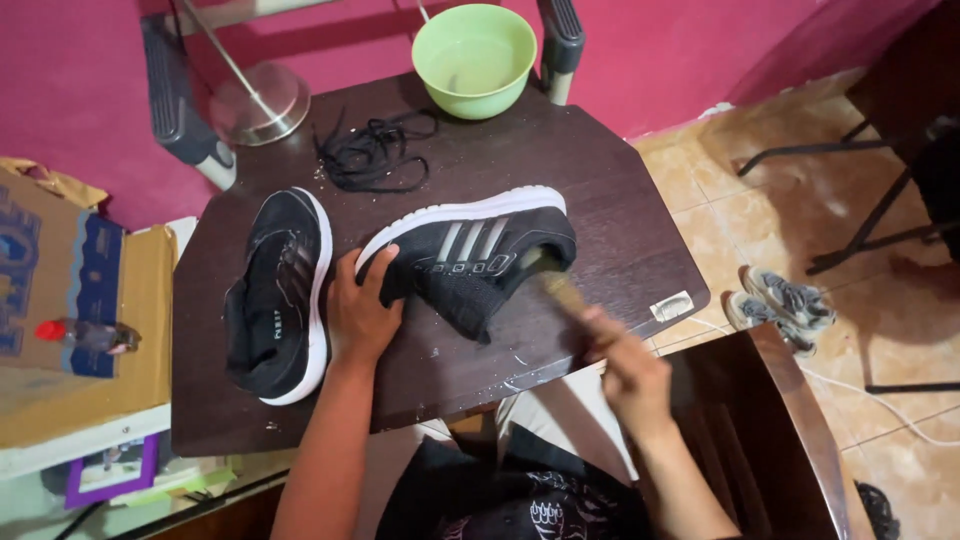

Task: The person scrubs the interior and exterior of a black sneaker using a toothbrush dipped in water from a green bowl. They repeatedly dip the brush, scrub the shoe, and reposition it on the table while the other shoe remains nearby.

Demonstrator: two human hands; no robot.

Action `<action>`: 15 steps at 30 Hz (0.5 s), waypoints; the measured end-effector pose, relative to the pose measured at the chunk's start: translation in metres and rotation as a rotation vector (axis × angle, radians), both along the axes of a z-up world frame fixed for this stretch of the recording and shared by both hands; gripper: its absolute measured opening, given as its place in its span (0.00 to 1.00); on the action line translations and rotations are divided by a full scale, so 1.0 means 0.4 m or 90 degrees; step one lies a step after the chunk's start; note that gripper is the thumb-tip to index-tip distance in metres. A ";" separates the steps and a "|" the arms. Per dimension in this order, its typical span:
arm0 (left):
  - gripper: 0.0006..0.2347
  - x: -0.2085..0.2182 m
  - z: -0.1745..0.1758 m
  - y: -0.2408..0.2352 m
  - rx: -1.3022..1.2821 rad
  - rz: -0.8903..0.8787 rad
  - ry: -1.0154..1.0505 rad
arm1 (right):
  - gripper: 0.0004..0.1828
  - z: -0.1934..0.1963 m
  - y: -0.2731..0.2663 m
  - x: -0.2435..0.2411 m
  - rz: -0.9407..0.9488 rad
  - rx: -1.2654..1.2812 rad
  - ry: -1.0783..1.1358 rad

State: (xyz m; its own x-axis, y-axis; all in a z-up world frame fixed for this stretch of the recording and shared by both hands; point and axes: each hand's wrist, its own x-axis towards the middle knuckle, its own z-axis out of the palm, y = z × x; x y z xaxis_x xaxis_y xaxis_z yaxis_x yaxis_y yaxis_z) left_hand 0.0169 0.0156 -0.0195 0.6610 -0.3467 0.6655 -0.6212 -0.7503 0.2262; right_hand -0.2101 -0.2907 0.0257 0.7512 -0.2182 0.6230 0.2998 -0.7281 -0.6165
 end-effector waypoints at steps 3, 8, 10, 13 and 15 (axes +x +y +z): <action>0.30 -0.009 0.011 -0.004 0.010 0.005 -0.040 | 0.16 -0.013 0.047 0.008 0.102 0.061 0.031; 0.28 0.001 -0.007 0.002 0.025 0.007 -0.078 | 0.16 -0.003 0.021 -0.001 0.066 0.039 0.044; 0.26 -0.002 -0.012 0.005 0.024 0.012 -0.088 | 0.17 0.025 0.022 0.003 0.099 0.052 0.058; 0.26 0.000 -0.012 0.008 0.030 0.019 -0.108 | 0.18 0.060 0.029 0.008 0.061 0.015 0.056; 0.29 -0.003 -0.010 0.014 0.049 0.017 -0.108 | 0.17 0.043 0.054 0.022 0.132 0.081 0.021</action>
State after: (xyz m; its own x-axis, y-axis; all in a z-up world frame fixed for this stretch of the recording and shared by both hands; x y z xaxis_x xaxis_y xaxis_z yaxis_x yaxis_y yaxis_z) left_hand 0.0155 0.0213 -0.0235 0.5512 -0.3848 0.7403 -0.6256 -0.7777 0.0615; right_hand -0.2014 -0.2692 0.0430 0.8071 -0.1327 0.5753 0.4129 -0.5695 -0.7107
